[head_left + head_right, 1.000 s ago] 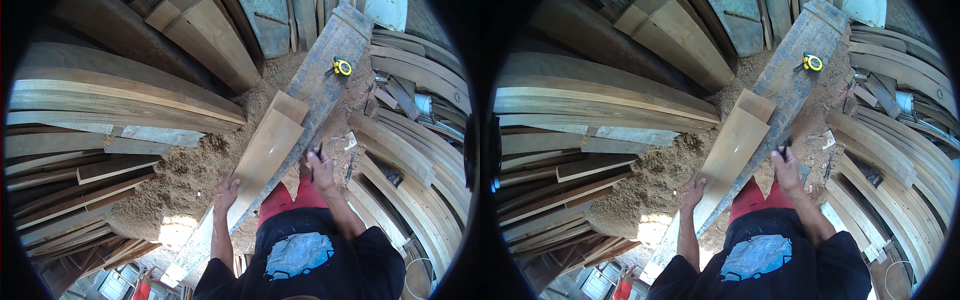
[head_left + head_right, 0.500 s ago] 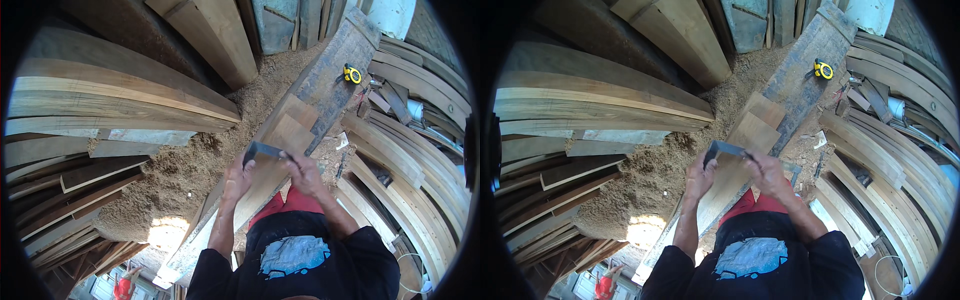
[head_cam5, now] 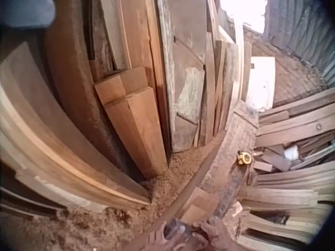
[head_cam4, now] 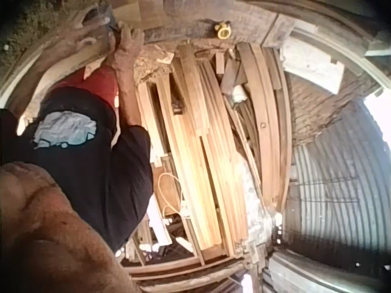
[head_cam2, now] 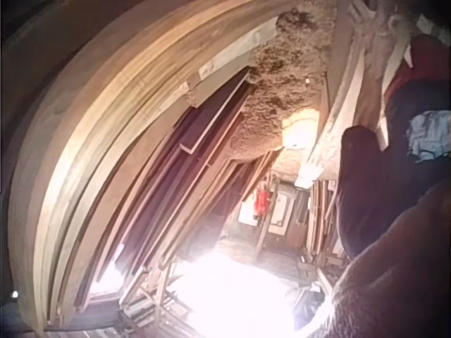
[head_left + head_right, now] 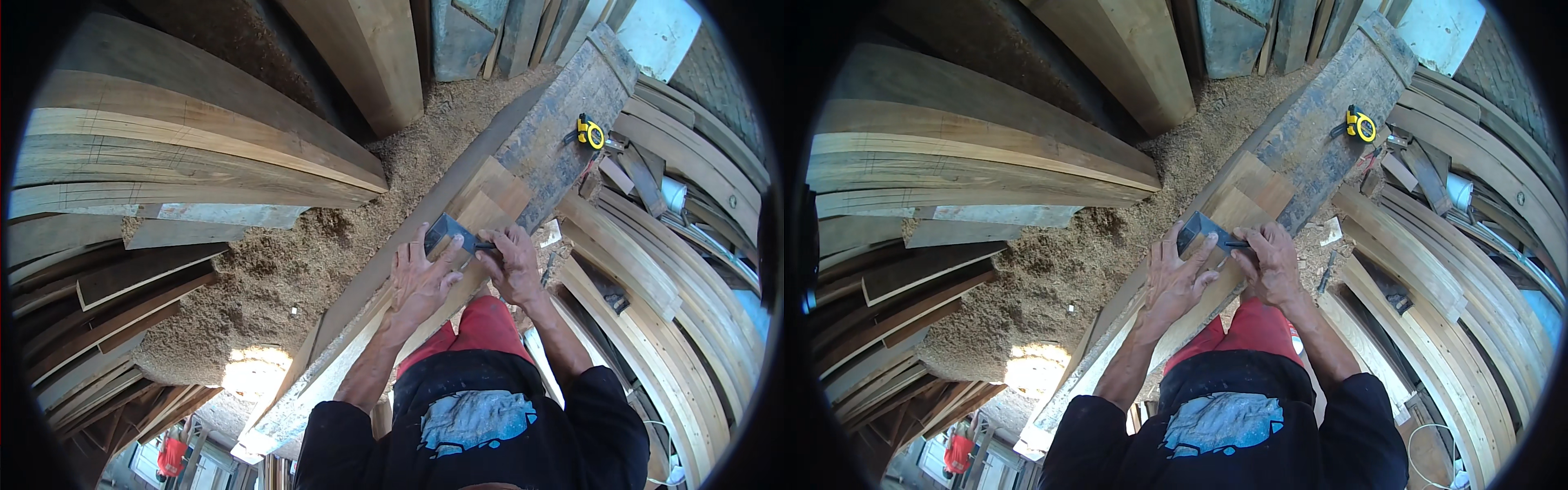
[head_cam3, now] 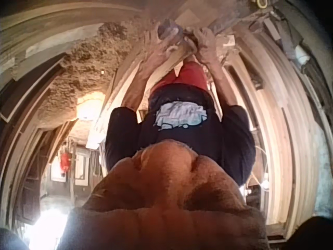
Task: The person marks wood planks using a square ruler and a marker, positions and aligns various wooden boards, and measures them using a tape measure.
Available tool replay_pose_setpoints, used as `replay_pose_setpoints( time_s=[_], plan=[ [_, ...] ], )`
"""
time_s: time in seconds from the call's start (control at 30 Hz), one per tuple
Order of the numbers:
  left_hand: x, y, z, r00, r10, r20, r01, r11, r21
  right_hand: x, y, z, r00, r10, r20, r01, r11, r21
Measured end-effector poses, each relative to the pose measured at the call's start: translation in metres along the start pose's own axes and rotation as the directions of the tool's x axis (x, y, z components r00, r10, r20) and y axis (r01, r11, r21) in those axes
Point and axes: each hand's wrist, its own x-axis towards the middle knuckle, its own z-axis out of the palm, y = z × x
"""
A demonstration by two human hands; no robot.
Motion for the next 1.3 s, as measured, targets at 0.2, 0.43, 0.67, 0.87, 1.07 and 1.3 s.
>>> replay_pose_setpoints(
  time_s=[0.2, 0.43, 0.67, 0.87, 1.07, 1.3],
  plan=[
    [0.013, 0.009, -0.001, 0.998, -0.051, 0.046, 0.051, 0.999, -0.002, 0.001, 0.0, 0.006, 0.998, -0.021, -0.057, 0.02, 1.0, -0.017],
    [0.015, 0.009, 0.0, 0.998, -0.045, 0.039, 0.045, 0.999, 0.008, 0.003, 0.002, 0.008, 0.997, -0.027, -0.071, 0.025, 0.999, -0.03],
    [0.014, 0.009, 0.002, 0.999, -0.047, 0.024, 0.046, 0.999, 0.017, 0.005, 0.001, 0.007, 0.992, -0.062, -0.11, 0.062, 0.998, -0.005],
    [0.015, 0.009, 0.002, 0.998, -0.049, 0.028, 0.049, 0.999, 0.008, 0.004, 0.001, 0.009, 0.99, -0.063, -0.127, 0.062, 0.998, -0.011],
    [0.015, 0.009, 0.002, 0.997, -0.063, 0.051, 0.063, 0.998, 0.012, 0.005, 0.0, 0.007, 0.991, -0.063, -0.116, 0.061, 0.998, -0.022],
    [0.016, 0.009, 0.002, 0.997, -0.057, 0.047, 0.057, 0.998, -0.005, 0.007, -0.001, 0.004, 0.996, -0.055, -0.077, 0.053, 0.998, -0.029]
  ],
)
